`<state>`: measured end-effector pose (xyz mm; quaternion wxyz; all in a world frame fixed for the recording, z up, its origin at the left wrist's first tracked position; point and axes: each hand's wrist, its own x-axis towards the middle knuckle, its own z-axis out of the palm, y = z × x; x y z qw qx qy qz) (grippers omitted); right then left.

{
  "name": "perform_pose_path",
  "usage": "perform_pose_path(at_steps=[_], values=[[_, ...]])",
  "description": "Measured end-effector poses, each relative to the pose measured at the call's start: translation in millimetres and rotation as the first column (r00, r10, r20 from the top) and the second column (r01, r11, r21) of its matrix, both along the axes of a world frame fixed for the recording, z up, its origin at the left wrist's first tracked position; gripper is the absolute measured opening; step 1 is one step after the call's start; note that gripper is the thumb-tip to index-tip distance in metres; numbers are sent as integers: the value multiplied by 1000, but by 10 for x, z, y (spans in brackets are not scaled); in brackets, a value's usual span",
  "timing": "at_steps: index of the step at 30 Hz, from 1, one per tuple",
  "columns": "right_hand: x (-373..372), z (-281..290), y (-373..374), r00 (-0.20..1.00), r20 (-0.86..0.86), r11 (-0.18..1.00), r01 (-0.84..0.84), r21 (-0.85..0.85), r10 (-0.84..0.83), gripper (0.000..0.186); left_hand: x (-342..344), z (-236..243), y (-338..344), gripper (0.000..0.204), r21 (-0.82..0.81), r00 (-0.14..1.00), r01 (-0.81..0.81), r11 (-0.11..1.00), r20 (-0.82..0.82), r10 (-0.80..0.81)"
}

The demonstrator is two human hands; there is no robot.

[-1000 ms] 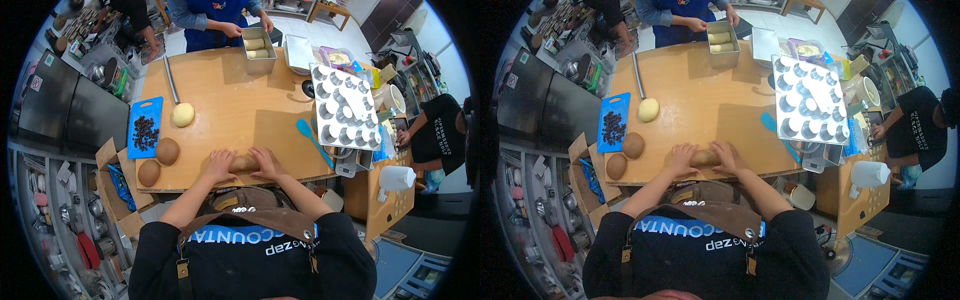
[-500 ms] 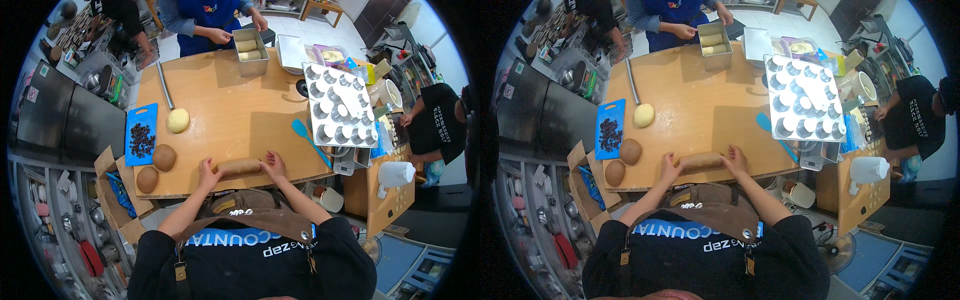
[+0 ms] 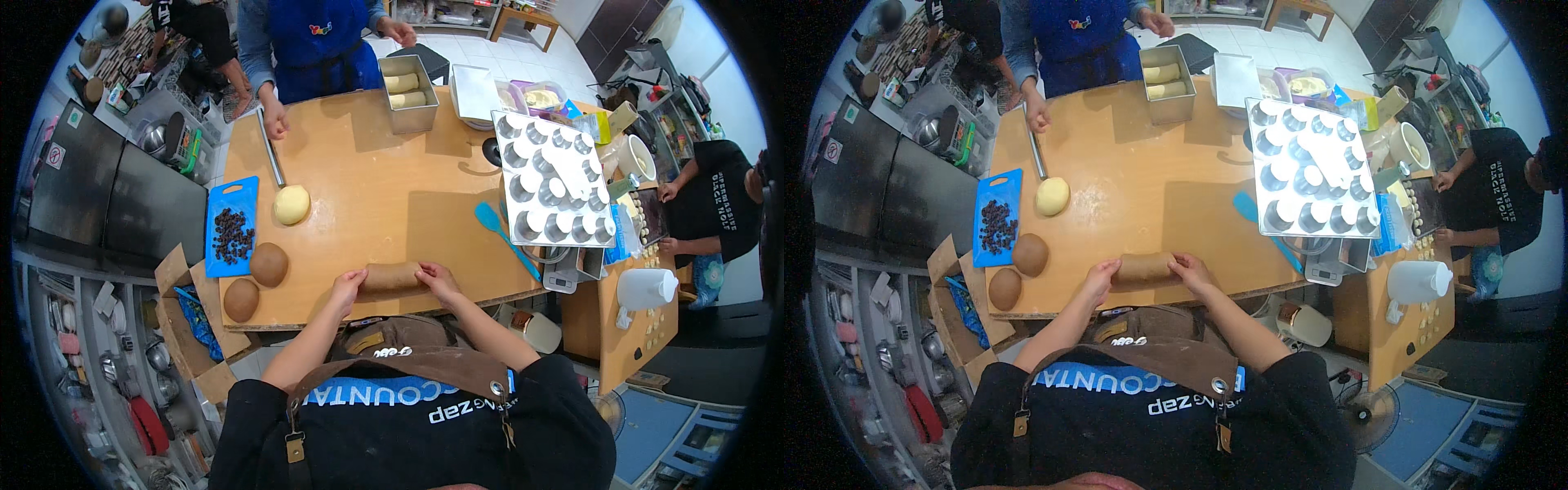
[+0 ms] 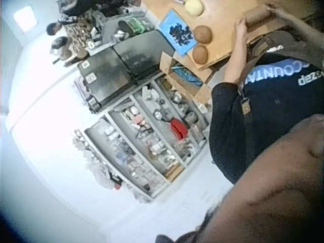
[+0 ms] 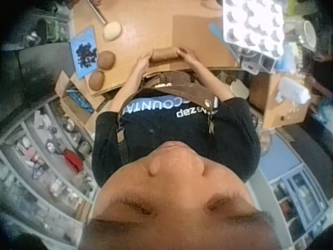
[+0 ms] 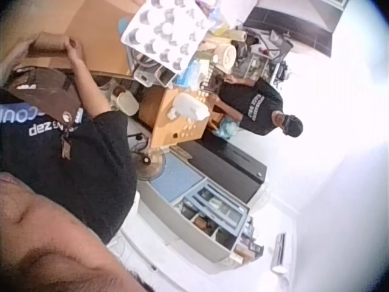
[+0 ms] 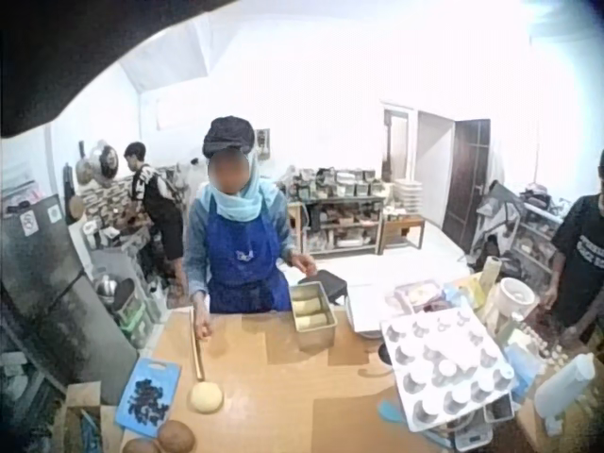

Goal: The person presses raisins into a flattened piece of dough, rolls the dough into a cylinder, and places it into a metal loaf pan.

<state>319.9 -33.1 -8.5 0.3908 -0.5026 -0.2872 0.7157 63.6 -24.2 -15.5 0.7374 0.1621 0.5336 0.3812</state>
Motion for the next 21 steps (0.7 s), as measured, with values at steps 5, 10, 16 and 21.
perform_pose_path(at_steps=[5,10,16,21], values=[[132,90,-24,730,682,957,-227,179,46,66,19,112,-85,33,191,694,23,981,-710,122],[-192,15,-250,861,455,894,-369,255,226,93,36,59,-191,37,117,938,164,980,-325,-118],[-349,140,-129,933,242,939,-306,155,265,103,291,494,-50,40,53,988,156,986,-7,-156],[-240,439,-90,615,711,875,-484,1,339,102,67,179,-64,38,-11,946,197,980,-259,-193]])
